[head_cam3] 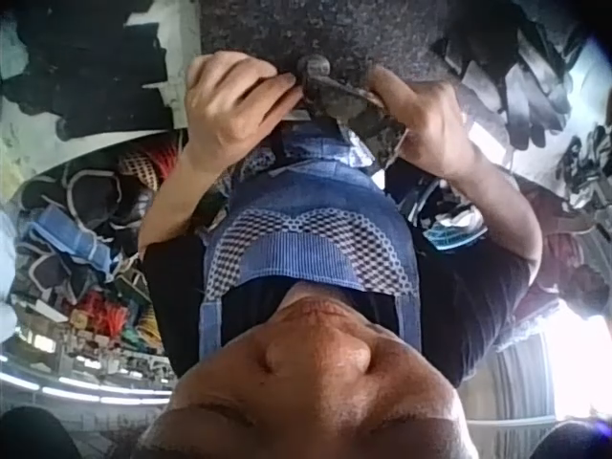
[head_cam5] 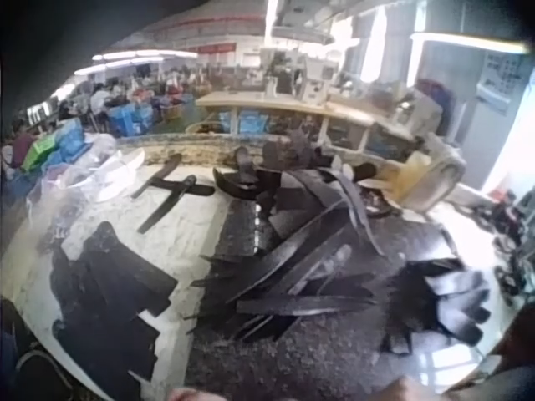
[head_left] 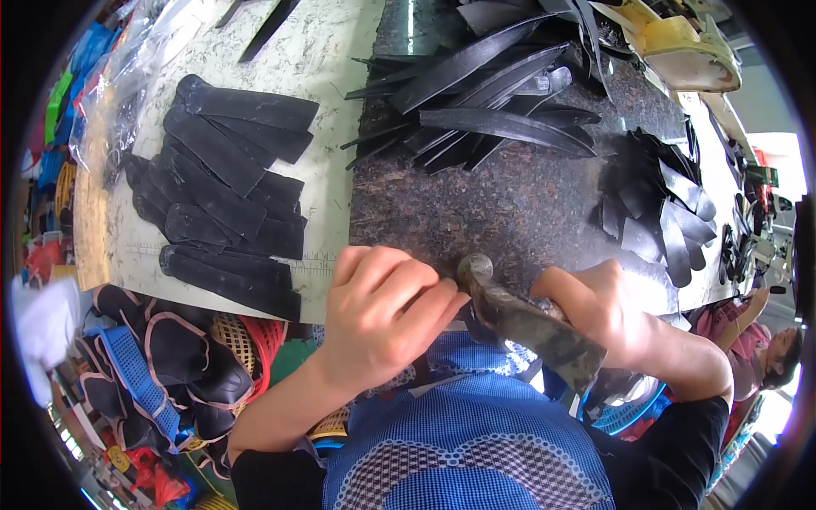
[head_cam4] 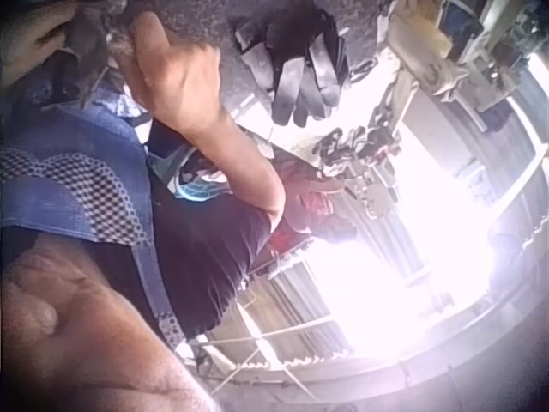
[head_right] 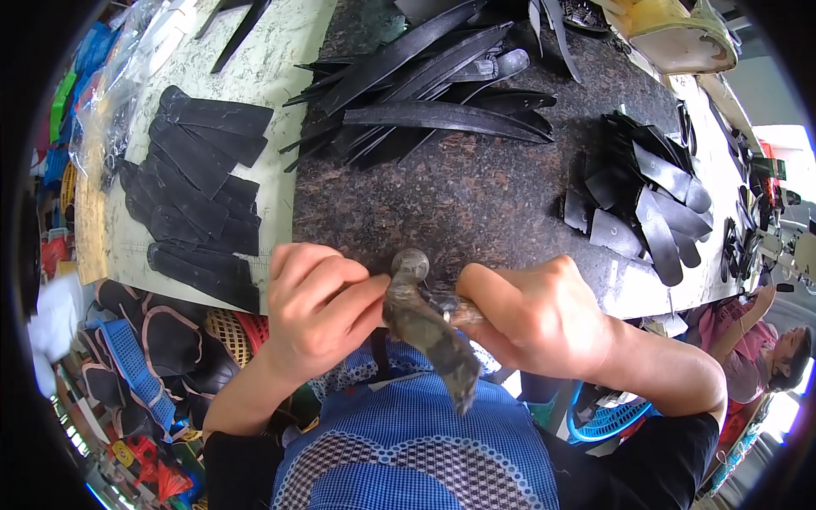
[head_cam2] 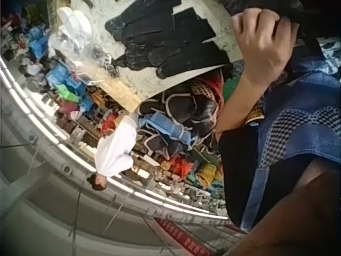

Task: Hammering leather or synthetic straps on a stone block to prepare them for shoe assembly.

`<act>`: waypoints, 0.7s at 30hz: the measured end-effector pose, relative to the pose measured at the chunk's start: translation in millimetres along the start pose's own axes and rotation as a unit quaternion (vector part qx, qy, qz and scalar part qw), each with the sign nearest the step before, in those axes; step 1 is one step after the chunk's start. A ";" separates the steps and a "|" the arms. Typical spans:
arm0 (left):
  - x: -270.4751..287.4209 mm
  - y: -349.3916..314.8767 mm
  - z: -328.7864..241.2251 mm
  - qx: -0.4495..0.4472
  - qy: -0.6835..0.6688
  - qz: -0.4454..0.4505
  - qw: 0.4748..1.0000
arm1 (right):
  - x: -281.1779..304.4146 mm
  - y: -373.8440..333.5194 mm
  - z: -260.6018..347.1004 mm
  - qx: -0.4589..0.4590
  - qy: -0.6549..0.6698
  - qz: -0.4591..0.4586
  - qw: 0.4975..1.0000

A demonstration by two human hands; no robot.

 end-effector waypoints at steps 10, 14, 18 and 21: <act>-1.6 -12.0 1.1 0.070 -0.020 -0.041 0.996 | 0.7 -1.9 1.8 0.007 0.003 0.014 1.000; -4.5 0.1 2.8 0.026 -0.039 0.006 0.999 | 13.6 -1.8 1.0 0.020 -0.036 -0.027 0.999; -2.5 -1.6 -1.6 -0.007 -0.008 -0.005 1.000 | 2.1 -4.3 -0.1 0.021 -0.016 -0.004 1.000; -5.4 -11.7 -5.2 0.014 -0.009 -0.031 0.999 | 1.9 -5.7 -8.5 -0.005 0.030 -0.017 0.999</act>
Point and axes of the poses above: each hand's wrist, its own y-axis towards the middle knuckle, its own x-axis out of the back of the hand, z = x × y, the point moved 10 cm from there along y, towards the middle knuckle, and after that the axes turned 14 degrees about x, right-handed, at the moved point
